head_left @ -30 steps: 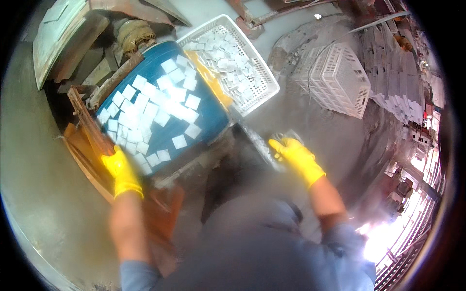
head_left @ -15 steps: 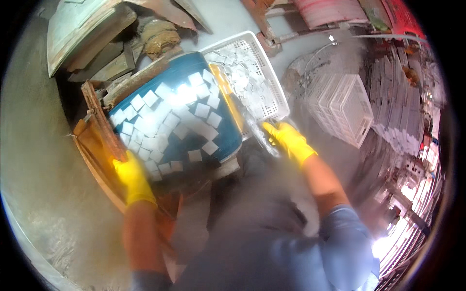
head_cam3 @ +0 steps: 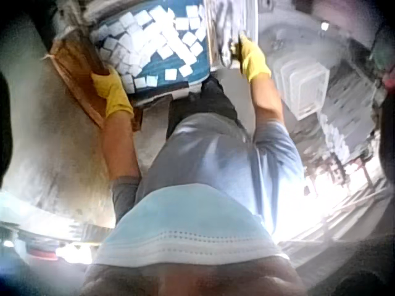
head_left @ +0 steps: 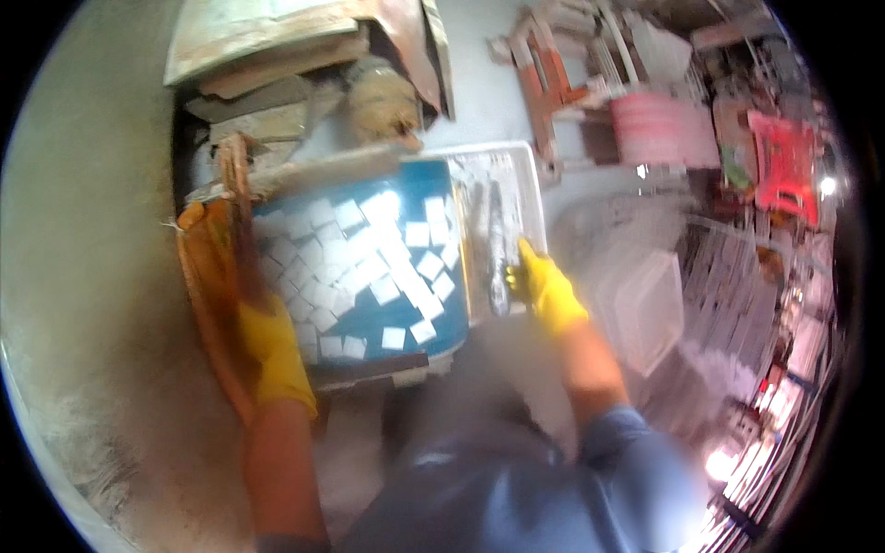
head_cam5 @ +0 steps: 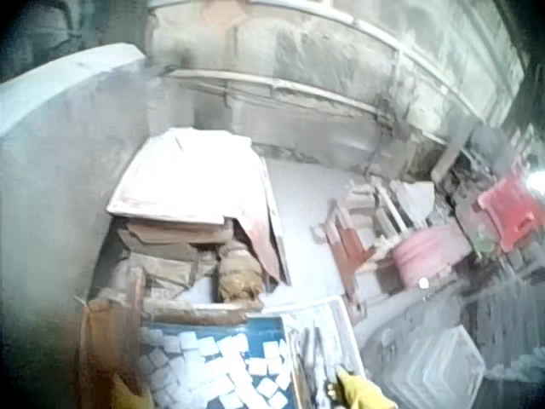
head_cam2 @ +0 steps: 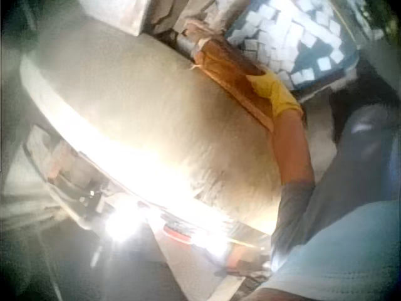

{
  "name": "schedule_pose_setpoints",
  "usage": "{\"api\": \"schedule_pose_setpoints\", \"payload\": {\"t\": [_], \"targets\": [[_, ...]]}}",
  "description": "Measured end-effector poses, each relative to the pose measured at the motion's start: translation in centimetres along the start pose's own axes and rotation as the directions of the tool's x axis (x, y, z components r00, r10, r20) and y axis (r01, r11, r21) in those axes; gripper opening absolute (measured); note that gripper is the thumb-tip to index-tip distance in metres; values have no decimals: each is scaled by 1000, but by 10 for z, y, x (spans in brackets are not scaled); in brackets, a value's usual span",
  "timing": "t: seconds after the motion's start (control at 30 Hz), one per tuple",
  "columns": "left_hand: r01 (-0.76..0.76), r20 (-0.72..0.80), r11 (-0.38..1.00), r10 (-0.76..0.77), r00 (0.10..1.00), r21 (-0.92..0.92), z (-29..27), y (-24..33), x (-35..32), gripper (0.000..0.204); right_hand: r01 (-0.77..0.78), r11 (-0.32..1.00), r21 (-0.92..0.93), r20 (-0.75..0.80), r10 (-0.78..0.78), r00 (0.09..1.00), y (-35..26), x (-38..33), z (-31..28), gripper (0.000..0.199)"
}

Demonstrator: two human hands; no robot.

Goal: The person uses a hose to spray water into a blue bin containing white cubes and then rinses a large metal trough. They repeatedly wipe the interior of the trough with gloved hands and rinse the bin again before placing it on the floor.

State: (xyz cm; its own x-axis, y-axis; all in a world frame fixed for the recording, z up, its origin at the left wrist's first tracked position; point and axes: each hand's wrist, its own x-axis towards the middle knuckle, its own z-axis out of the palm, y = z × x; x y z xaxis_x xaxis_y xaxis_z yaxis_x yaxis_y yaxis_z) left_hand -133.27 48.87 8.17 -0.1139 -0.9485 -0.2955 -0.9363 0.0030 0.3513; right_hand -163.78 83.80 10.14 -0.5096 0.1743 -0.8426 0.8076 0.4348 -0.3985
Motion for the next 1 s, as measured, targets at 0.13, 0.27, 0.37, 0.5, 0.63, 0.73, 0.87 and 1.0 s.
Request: {"api": "schedule_pose_setpoints", "payload": {"t": [0.13, 0.27, 0.37, 0.5, 0.63, 0.73, 0.87, 1.0], "targets": [[6, -95, 996, 3, 995, 92, 34, -46, 17, 63, 421, 907, -3, 70, -419, 905, -55, -63, 19, 33], [-9, -17, 997, 11, 1000, 83, 6, -12, 14, 61, 721, 685, 108, -61, -719, 692, -133, -123, 69, 41], [-29, -59, 996, 34, 998, 85, 2, -7, 14, 60, 767, 493, 411, 46, -852, 522, -212, -157, 131, 42], [21, -80, 997, -15, 997, 76, 13, -27, 13, 66, 468, 504, 726, 404, -863, 303, -327, -167, 253, 45], [-45, -64, 999, 46, 997, 9, 9, -20, 18, 72, 181, 665, 725, 626, -745, 231, -444, -152, 376, 45], [-15, -23, 1000, 15, 1000, -3, 3, -16, 21, 70, 349, 695, 629, 574, -718, 395, -470, -136, 434, 47], [-50, -57, 997, 47, 997, -58, 1, -23, 15, 67, 640, 621, 453, 439, -780, 446, -451, -144, 460, 49], [-74, -71, 997, 71, 995, -32, 2, -19, 15, 67, 909, 367, 197, 285, -909, 305, -416, -177, 445, 52]]}}
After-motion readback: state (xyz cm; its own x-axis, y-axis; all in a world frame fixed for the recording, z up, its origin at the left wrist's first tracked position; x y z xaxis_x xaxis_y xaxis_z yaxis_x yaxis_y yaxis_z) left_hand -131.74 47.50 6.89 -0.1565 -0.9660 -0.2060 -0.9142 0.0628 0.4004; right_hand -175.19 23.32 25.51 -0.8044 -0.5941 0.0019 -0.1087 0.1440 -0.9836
